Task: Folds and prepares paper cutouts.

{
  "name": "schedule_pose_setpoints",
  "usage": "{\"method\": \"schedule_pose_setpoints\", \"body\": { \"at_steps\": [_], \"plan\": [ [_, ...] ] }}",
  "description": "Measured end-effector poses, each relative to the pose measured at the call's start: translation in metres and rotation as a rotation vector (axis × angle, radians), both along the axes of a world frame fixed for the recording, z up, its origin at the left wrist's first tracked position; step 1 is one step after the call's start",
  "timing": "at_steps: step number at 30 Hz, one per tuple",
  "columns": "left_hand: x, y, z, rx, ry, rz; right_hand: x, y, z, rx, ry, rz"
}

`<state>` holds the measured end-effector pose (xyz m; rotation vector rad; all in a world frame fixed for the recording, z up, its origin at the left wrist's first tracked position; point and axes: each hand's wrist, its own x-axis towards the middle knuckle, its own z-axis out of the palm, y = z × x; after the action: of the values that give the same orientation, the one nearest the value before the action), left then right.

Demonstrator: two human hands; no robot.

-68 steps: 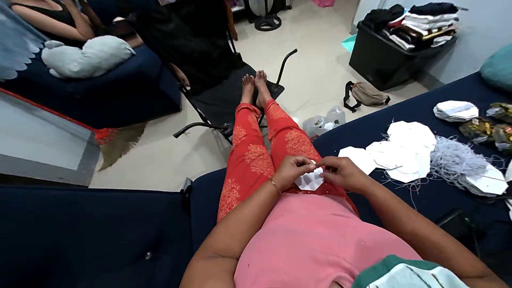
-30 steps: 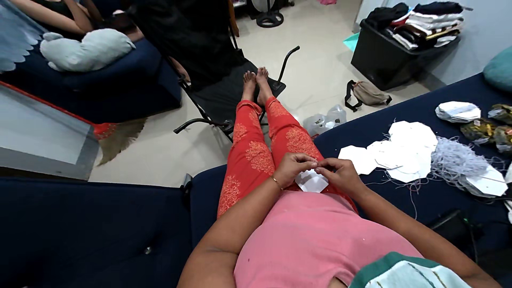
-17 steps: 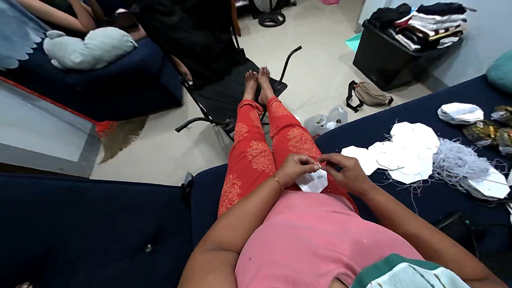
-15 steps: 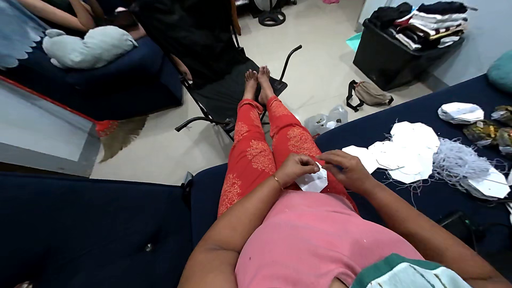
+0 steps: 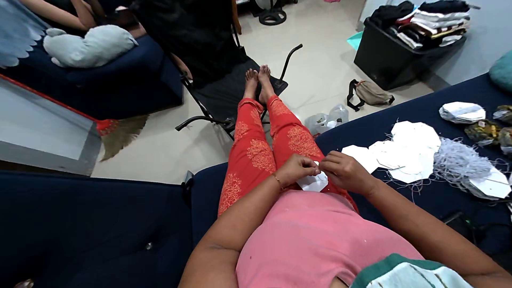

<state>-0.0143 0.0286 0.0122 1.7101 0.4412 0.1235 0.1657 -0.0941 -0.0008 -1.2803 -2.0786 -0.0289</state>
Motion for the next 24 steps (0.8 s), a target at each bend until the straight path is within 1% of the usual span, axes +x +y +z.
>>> {"method": "schedule_pose_setpoints", "body": {
  "at_steps": [6, 14, 18, 24],
  "plan": [
    [0.000, -0.001, -0.005, -0.047, -0.024, 0.042, -0.002, 0.000, -0.014, -0.100, 0.271, -0.072],
    [0.000, 0.000, -0.006, -0.121, -0.031, 0.068, 0.002, -0.002, -0.005, -0.258, 0.411, -0.007],
    [-0.001, 0.001, -0.005, -0.127, 0.000, 0.039, 0.006, -0.001, -0.003, -0.228, 0.398, 0.044],
    [-0.004, 0.003, -0.003, -0.100, 0.005, -0.055, 0.006, 0.001, -0.005, -0.140, 0.268, 0.088]
  ]
}}
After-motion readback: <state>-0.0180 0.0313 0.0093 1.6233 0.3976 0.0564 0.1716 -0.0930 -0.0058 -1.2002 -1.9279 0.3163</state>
